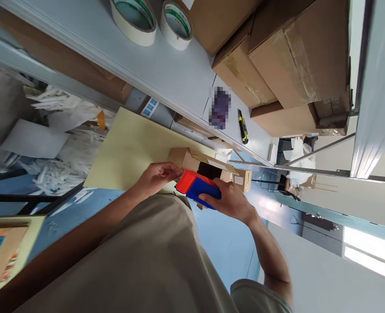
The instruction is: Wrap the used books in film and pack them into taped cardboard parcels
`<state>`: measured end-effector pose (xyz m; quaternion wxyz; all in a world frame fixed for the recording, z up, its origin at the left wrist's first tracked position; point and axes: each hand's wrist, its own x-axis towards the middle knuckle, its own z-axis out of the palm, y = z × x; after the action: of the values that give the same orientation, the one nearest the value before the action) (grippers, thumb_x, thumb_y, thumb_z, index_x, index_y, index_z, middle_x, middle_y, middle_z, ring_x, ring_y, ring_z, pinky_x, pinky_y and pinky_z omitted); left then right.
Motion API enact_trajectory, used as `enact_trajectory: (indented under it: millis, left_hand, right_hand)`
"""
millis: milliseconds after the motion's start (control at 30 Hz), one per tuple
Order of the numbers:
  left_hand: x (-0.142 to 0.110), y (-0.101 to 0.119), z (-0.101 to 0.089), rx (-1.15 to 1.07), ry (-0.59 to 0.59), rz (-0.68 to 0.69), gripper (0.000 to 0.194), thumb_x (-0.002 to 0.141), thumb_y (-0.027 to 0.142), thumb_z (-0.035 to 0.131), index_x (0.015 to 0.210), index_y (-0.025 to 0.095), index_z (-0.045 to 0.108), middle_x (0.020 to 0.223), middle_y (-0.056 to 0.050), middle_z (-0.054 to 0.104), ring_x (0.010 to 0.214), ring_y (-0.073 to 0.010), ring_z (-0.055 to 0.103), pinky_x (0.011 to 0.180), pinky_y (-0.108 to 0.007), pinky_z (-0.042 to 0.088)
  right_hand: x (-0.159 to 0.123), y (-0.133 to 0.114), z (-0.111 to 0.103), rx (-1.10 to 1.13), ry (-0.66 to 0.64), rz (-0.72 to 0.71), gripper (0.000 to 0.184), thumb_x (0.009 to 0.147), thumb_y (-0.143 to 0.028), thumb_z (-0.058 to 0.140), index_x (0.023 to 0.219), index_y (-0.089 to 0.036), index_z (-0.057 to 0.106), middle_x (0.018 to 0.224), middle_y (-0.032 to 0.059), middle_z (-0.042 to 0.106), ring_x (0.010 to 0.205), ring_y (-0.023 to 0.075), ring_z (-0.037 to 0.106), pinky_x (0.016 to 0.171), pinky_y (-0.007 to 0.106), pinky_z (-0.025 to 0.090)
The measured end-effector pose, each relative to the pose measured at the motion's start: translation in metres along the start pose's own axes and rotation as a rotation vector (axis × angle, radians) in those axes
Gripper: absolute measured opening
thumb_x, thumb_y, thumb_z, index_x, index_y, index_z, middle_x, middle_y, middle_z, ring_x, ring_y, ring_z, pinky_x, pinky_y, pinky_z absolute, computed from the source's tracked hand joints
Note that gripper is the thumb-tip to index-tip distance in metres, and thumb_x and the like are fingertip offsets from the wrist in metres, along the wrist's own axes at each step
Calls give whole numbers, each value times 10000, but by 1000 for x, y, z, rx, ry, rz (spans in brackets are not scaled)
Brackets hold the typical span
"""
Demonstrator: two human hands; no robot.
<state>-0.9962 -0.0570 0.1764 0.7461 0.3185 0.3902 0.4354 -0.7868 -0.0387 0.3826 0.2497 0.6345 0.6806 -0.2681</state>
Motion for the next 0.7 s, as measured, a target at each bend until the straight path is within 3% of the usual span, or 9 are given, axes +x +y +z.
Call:
enact_trajectory:
  millis: [67, 167, 333, 500, 700]
  left_hand:
    - [-7, -14, 1, -65, 43, -39, 552, 757, 748, 924, 857, 212, 838, 905, -84, 843, 865, -238, 753, 806, -348, 603]
    - [-6, -31, -12, -94, 169, -70, 536, 716, 724, 958, 852, 220, 837, 925, -86, 854, 912, -259, 762, 854, -371, 612]
    - [28, -69, -32, -110, 262, -96, 693, 590, 812, 992, 857, 192, 836, 893, -109, 834, 880, -260, 725, 786, -364, 565]
    - [60, -104, -24, -179, 318, -94, 722, 551, 814, 1002, 843, 180, 816, 836, -82, 798, 861, -230, 703, 783, -338, 533]
    - [79, -128, -18, -110, 398, -149, 436, 756, 587, 950, 785, 185, 784, 766, -53, 766, 809, -200, 690, 767, -309, 502]
  right_hand:
    - [-7, 0, -12, -27, -69, 14, 433, 998, -677, 731, 1053, -249, 741, 862, 41, 812, 735, 223, 735, 642, 305, 460]
    - [-20, 8, -35, -37, -110, -1, 479, 999, -720, 698, 943, -246, 730, 757, 26, 767, 644, 206, 696, 598, 311, 434]
    - [-25, 8, -62, -19, -105, 27, 565, 1016, -798, 649, 885, -251, 710, 655, -2, 716, 536, 182, 634, 527, 319, 398]
    - [12, -9, -54, -88, -21, -40, 620, 1005, -825, 658, 797, -241, 663, 667, 1, 673, 579, 161, 586, 570, 330, 370]
    - [49, -14, -43, -185, -50, -50, 561, 1044, -723, 676, 770, -234, 654, 641, -2, 623, 590, 156, 541, 619, 346, 338]
